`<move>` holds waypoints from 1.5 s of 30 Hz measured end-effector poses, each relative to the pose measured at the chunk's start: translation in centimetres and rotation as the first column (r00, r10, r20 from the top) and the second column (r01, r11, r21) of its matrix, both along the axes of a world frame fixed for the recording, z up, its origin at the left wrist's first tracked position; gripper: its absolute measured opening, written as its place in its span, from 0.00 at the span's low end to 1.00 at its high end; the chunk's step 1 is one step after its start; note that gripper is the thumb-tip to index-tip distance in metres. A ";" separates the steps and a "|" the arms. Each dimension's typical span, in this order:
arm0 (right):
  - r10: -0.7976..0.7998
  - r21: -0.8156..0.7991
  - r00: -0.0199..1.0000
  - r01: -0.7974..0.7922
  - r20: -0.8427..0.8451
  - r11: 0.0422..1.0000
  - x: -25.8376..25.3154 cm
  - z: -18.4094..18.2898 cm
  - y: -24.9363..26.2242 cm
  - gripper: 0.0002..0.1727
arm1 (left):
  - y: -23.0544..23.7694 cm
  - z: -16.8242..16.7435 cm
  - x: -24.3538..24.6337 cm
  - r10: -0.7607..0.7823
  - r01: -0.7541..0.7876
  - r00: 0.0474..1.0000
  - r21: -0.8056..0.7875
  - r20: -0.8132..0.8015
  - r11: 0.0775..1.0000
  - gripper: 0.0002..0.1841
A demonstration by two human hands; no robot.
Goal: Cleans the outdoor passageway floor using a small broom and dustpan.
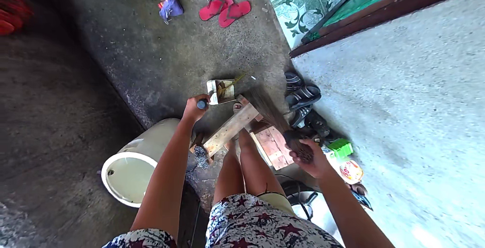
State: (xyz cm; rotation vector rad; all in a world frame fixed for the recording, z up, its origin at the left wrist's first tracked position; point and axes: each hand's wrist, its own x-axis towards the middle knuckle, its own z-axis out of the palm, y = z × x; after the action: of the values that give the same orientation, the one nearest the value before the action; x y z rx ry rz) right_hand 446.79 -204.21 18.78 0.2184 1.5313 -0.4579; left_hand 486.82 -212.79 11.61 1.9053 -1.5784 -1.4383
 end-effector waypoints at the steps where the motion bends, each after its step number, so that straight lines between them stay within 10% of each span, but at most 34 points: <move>1: -0.007 -0.003 1.000 0.007 -0.018 1.000 -0.7 0.5 0.3 0.20 | 0.0 0.0 0.0 0.003 -0.003 1.000 -0.003 0.000 1.000 0.13; 12: 0.258 0.076 0.917 -0.246 -0.306 0.966 0.3 0.2 0.2 0.33 | -0.8 0.6 2.1 -0.026 0.026 0.998 -0.004 0.048 1.000 0.13; 17: 0.143 0.063 0.986 -0.137 -0.089 0.989 6.6 -3.1 -3.6 0.13 | -1.8 0.5 1.7 -0.074 0.068 0.995 0.097 0.064 0.993 0.14; 26: -0.314 -0.043 0.859 0.361 0.404 0.932 1.1 -0.6 -3.3 0.28 | -0.4 0.0 2.8 -0.040 0.033 0.998 0.119 0.056 0.992 0.12; 30: 0.178 -0.250 0.983 -0.163 0.040 0.954 0.5 3.4 -2.1 0.26 | 0.3 0.2 2.9 -0.026 0.019 0.998 0.115 0.056 0.993 0.13; 35: 0.616 -0.024 0.710 -0.662 -0.341 0.749 1.6 4.3 -1.1 0.45 | 0.1 0.5 2.8 -0.005 0.001 0.999 0.100 0.042 0.995 0.14; 45: -0.021 0.047 0.978 0.031 -0.207 0.998 0.5 2.9 -0.7 0.18 | 0.5 2.1 3.3 0.289 -0.293 0.956 0.094 0.054 0.951 0.16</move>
State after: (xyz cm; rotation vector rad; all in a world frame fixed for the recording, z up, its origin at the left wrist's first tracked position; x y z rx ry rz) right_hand 447.31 -204.88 21.69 0.2359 1.7460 -0.4751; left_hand 490.08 -212.25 13.75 2.1300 -1.1949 -1.3822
